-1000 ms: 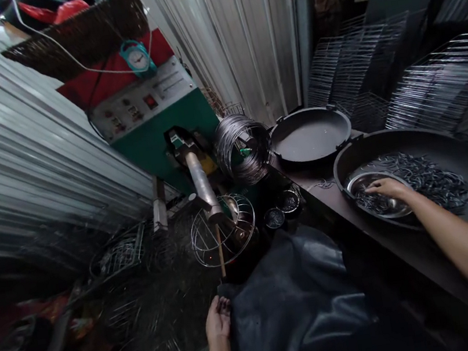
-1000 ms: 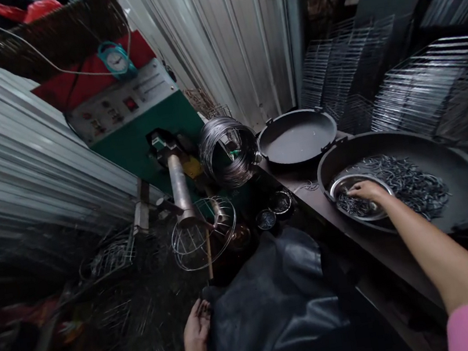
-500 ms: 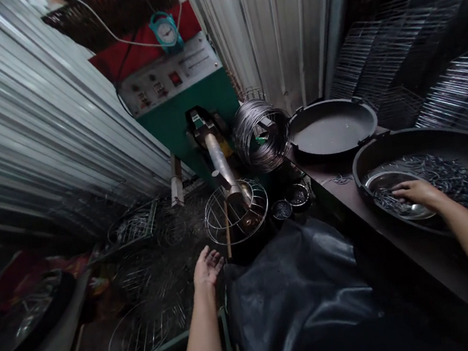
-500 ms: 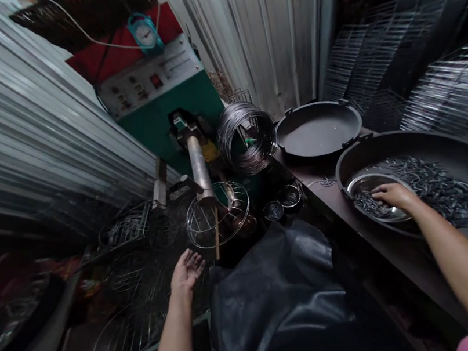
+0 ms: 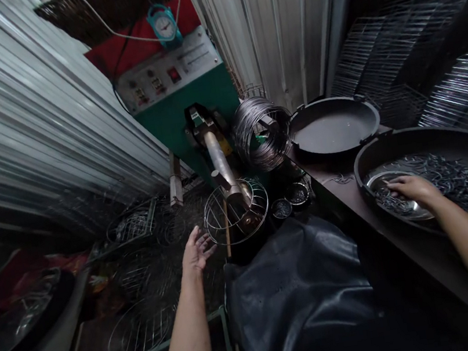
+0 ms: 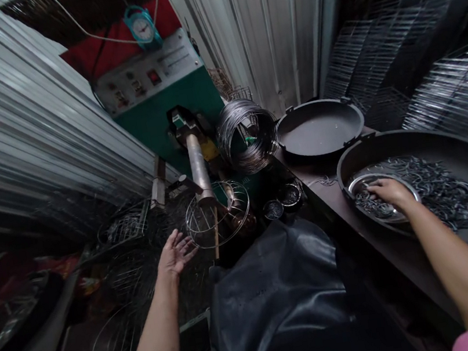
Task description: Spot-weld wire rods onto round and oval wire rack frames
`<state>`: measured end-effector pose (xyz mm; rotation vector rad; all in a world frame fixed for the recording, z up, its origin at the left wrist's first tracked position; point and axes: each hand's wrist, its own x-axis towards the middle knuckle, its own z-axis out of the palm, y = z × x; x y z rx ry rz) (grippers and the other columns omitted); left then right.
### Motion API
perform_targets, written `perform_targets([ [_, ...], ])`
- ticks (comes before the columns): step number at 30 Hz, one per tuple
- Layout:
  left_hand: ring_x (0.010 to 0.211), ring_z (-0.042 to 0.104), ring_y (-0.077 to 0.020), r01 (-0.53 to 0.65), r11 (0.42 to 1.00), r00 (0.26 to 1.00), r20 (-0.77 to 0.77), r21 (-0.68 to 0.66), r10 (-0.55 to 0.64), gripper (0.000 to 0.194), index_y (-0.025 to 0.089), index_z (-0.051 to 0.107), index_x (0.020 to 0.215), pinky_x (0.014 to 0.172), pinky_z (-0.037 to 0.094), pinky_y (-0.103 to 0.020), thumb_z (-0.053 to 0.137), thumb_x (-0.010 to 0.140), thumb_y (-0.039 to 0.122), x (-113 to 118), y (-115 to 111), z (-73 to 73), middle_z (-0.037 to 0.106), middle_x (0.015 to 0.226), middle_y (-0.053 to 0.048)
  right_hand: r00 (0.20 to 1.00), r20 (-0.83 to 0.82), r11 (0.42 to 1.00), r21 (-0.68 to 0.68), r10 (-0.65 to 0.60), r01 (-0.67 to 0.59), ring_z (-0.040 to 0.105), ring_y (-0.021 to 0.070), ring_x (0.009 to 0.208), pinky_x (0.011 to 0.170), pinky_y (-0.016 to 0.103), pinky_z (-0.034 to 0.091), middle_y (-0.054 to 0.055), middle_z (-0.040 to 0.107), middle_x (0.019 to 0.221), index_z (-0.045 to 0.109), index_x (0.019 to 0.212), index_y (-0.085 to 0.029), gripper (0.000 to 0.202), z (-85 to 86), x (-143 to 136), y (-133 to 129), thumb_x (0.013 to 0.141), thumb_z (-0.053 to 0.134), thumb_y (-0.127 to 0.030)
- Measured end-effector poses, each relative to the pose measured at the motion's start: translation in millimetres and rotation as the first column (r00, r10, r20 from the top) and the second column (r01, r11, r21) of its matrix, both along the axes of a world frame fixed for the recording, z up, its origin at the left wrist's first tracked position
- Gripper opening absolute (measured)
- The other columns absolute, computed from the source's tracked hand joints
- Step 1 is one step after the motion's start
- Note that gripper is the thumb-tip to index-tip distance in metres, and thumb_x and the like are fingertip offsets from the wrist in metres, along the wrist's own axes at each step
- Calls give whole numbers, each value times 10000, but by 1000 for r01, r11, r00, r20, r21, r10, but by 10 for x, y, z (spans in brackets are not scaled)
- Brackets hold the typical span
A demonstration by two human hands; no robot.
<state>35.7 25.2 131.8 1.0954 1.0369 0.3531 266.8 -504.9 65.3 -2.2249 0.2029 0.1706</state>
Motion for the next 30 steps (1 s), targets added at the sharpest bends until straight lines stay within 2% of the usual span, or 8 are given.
perform_targets([
  [2,746,568,-164,39,999,999,-24,21,-38,297,199,535,1036,704,507,-404,542,795,373,68,50,47,548,854,-64,1000,-29,995,102,1,2,537,109,493,460,202,393,53,622,610,570,719,-151,91,104,-139,46,783,510,-128],
  [5,794,571,-185,77,997,996,-50,27,-75,321,214,569,1045,731,500,-425,599,757,352,178,40,93,548,873,-76,993,-66,950,303,99,-74,556,111,514,472,205,418,50,651,682,571,824,-161,74,145,-497,396,783,530,-208],
  [9,810,568,-187,81,997,993,-90,1,-80,291,178,586,966,750,498,-427,658,710,299,255,-61,94,550,870,-81,934,-123,882,390,334,-264,514,102,408,425,213,408,6,630,561,555,826,-169,172,-101,-1096,1073,725,565,-307],
  [12,787,562,-173,86,996,992,-92,6,-85,256,167,569,921,769,489,-452,655,714,290,266,-78,63,555,864,-75,890,-180,847,432,418,-310,538,120,409,430,226,428,-12,609,501,530,792,-178,166,-348,-1391,1380,685,554,-302],
  [16,709,551,-150,103,994,990,-95,18,-101,250,162,560,871,744,492,-446,667,696,305,286,-2,35,541,797,-47,887,-145,841,415,438,-347,592,153,474,510,268,480,-1,632,538,534,804,-192,174,-474,-1405,1429,684,559,-315],
  [22,605,533,-121,106,994,989,-106,-22,-107,273,153,552,829,638,487,-336,692,658,312,335,47,38,525,734,-17,910,88,901,132,405,-414,638,203,586,618,319,490,3,645,606,578,855,-236,167,-403,-1292,1334,724,550,-335],
  [26,550,512,-103,101,993,990,-89,-54,-106,240,155,525,773,578,453,-280,674,677,316,340,15,27,518,686,2,901,51,877,210,431,-432,647,203,616,647,317,500,7,662,631,606,887,-230,204,-460,-1333,1357,714,568,-330],
  [30,535,515,-98,106,992,989,-93,-63,-112,243,155,521,761,550,429,-257,677,674,321,357,13,15,531,672,6,905,-126,867,367,406,-338,614,165,523,565,283,494,12,656,587,604,894,-173,271,-567,-1263,1386,682,598,-341],
])
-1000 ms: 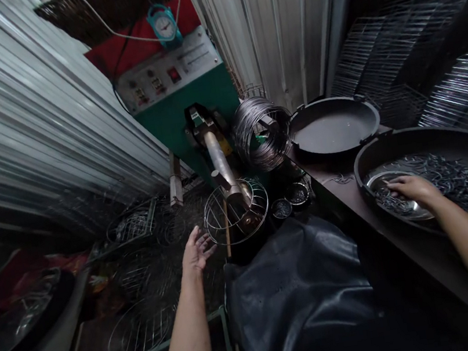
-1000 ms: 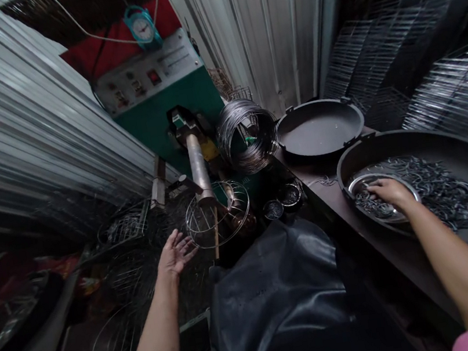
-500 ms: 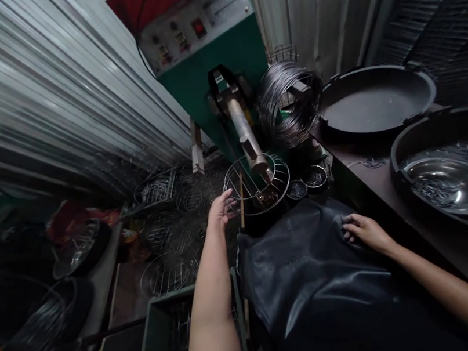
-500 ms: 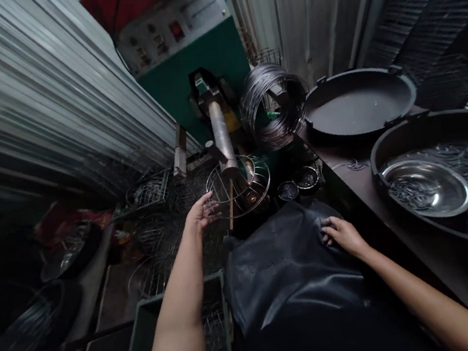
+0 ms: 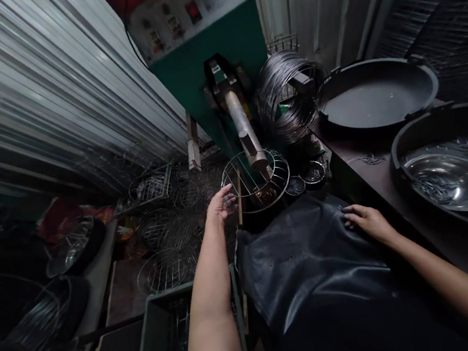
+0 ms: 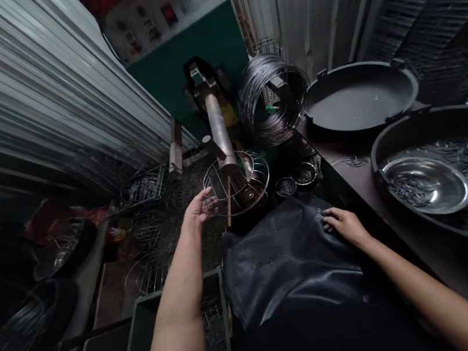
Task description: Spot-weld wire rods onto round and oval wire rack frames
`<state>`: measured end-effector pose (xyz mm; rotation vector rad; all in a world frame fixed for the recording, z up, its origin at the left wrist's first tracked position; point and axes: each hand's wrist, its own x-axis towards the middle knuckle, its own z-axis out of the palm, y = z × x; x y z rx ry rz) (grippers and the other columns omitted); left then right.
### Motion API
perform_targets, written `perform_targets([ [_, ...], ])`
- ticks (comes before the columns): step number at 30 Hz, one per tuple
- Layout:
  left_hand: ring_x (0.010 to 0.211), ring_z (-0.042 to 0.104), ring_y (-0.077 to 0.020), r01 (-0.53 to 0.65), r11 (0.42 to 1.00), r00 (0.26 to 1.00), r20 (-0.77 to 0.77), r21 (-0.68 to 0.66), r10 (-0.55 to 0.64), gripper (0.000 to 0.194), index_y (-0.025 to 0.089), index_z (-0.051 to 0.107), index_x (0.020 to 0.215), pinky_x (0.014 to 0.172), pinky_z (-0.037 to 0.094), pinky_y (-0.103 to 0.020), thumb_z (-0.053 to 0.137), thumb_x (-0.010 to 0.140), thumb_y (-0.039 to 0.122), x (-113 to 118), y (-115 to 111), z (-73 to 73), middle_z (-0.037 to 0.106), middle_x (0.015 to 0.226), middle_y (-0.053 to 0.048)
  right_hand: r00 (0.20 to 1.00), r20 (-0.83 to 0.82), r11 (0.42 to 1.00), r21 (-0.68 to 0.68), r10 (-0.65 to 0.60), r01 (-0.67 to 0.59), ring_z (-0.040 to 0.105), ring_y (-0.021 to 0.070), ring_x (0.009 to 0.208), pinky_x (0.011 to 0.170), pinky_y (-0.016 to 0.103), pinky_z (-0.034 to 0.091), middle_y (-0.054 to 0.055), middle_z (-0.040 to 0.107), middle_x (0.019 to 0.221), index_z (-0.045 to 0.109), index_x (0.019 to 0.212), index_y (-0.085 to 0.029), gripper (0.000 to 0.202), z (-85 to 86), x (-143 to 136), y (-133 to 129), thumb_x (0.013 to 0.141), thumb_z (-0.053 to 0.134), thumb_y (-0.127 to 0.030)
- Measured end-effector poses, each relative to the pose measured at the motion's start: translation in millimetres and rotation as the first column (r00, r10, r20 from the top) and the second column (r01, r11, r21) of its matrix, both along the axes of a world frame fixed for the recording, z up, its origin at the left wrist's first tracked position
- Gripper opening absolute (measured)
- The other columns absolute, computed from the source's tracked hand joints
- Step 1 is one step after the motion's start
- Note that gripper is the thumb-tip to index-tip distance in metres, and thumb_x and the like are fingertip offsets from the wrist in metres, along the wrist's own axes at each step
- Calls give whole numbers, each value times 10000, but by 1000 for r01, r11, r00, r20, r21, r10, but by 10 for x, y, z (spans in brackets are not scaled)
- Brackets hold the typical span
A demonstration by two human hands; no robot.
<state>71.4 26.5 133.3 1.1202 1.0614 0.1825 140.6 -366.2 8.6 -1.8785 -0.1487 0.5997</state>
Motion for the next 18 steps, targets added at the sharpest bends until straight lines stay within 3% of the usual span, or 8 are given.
perform_targets([
  [3,495,505,-93,-4,1000,1000,-11,-20,4,277,153,522,745,509,411,-242,715,630,316,19,21,-4,537,647,8,991,-130,999,31,12,-8,580,140,462,508,262,478,5,632,539,579,819,-165,260,-20,61,22,637,651,-337],
  [5,448,479,-81,-7,999,1000,-5,-50,7,282,152,512,719,468,388,-225,729,606,294,29,24,-8,520,599,22,984,-177,997,73,6,7,573,134,454,491,256,476,10,626,539,559,770,-170,260,55,68,51,628,677,-353],
  [9,365,384,-50,-80,993,995,53,-90,85,268,163,460,661,383,290,-175,708,583,232,46,-40,-19,418,485,76,991,-133,964,263,3,32,605,140,546,538,257,506,30,645,647,566,789,-170,328,447,42,257,641,703,-428],
  [14,336,238,-14,-220,974,962,155,-59,226,272,173,397,606,351,164,-152,664,561,191,42,-177,-27,277,444,114,996,44,898,431,74,-85,637,154,654,642,287,535,38,656,771,585,896,-179,400,1019,0,937,692,652,-516],
  [18,354,224,-9,-266,964,944,198,-22,265,328,178,387,609,350,135,-160,697,513,228,10,-252,-52,266,471,116,976,179,869,454,126,-195,642,178,692,631,307,543,41,658,783,576,830,-186,411,1125,-62,1477,696,606,-574],
])
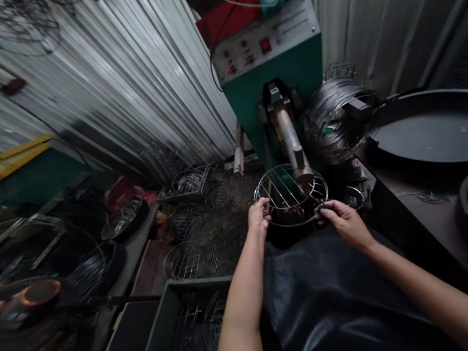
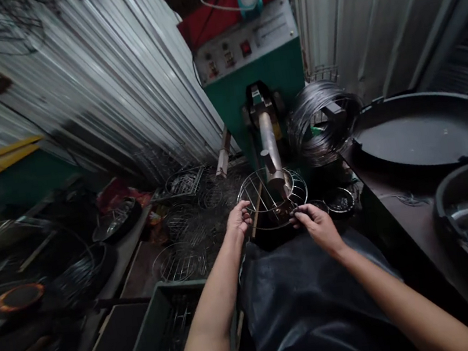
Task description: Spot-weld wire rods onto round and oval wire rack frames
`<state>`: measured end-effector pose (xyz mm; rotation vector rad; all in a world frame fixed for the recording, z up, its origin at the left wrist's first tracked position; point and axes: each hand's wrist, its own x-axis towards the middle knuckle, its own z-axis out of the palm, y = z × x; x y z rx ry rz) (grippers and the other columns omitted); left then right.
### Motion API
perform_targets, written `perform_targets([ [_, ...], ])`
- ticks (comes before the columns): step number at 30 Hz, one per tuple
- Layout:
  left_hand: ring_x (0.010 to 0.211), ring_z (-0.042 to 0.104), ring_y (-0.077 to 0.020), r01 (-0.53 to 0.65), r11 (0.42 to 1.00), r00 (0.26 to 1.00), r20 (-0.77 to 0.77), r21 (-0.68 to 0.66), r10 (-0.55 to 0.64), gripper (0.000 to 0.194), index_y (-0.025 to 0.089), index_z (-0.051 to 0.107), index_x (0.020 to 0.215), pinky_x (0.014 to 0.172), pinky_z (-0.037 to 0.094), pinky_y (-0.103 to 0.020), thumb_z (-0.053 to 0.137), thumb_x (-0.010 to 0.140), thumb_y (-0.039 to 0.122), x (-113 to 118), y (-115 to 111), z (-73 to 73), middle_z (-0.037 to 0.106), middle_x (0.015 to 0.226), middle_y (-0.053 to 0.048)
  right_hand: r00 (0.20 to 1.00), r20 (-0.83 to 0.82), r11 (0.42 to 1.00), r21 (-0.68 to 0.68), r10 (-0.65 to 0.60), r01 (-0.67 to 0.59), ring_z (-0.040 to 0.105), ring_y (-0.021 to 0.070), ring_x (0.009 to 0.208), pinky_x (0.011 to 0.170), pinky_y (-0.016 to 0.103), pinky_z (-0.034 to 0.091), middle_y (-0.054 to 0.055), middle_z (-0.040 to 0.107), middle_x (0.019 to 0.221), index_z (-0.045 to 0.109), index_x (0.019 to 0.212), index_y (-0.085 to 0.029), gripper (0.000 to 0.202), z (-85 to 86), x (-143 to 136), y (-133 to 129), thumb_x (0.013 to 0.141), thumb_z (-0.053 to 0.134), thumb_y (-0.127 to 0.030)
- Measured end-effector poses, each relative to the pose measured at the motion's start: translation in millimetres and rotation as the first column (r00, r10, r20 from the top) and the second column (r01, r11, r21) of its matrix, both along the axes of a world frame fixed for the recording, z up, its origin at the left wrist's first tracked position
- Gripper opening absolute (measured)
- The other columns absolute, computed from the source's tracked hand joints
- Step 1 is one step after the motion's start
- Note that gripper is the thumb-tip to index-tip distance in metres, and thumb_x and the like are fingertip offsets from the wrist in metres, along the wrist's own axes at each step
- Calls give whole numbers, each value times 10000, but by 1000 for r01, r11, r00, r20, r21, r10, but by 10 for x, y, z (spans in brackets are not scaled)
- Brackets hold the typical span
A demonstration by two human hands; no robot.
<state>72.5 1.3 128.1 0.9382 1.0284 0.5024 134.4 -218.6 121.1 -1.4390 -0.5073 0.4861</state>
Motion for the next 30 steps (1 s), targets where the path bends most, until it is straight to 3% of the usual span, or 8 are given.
perform_targets([
  [5,378,224,-10,4,999,997,74,52,-8,373,184,395,646,349,135,-163,711,463,257,-14,-53,-51,276,506,112,994,109,992,-123,9,4,615,170,584,505,274,513,25,643,642,604,819,-187,355,-139,26,184,715,592,-526],
  [9,380,228,-11,-4,998,996,86,68,-2,388,189,414,692,352,122,-164,710,452,258,1,-75,-63,288,517,112,996,86,987,-157,32,-18,627,176,593,488,267,512,19,640,653,603,782,-196,290,-105,97,167,704,605,-475],
  [16,379,233,-11,-8,998,996,84,62,3,387,194,403,696,359,131,-160,706,465,259,18,-107,-57,285,507,113,998,46,989,-146,42,-34,639,179,635,573,295,540,26,647,692,594,816,-186,313,-55,122,178,707,604,-479],
  [30,375,237,-9,-73,997,991,112,23,70,377,192,394,692,338,125,-150,699,472,223,22,-150,-43,312,518,107,999,37,990,-142,1,4,646,185,631,563,289,536,37,657,694,599,816,-170,359,-36,60,176,698,616,-509],
])
